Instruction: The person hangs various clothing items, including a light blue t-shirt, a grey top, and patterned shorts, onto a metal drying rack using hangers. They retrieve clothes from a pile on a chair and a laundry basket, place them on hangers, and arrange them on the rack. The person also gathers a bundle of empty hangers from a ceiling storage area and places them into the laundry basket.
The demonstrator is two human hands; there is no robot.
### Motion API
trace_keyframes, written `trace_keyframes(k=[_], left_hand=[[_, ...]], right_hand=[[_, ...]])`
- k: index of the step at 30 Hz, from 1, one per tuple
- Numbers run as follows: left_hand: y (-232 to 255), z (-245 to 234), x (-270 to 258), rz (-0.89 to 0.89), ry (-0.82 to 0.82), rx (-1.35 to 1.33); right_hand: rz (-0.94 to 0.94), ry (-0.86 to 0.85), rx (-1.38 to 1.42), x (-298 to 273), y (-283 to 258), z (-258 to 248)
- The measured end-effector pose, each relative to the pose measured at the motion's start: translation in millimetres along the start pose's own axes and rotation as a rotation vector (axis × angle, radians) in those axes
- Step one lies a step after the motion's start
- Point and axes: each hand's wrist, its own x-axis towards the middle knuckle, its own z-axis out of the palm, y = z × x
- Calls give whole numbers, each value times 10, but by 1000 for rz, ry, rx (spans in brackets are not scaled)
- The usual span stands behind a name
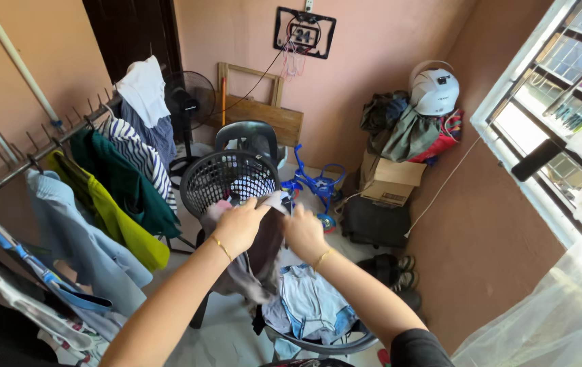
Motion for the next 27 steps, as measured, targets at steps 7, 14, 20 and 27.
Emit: trace_keyframes(k=[7,14,20,27], left_hand=[[-169,-500,-83,-17,147,345],[-1177,1,-379,-431,398,269],[-1583,847,-273,-417,-316,-11],[-1035,-524,62,-293,689,72]], right_hand=[[63,378,-20,353,660,-371],[37,-363,464,135,1189,263],[193,-450,270,363,1288,135],[348,709,206,414,1554,-822]])
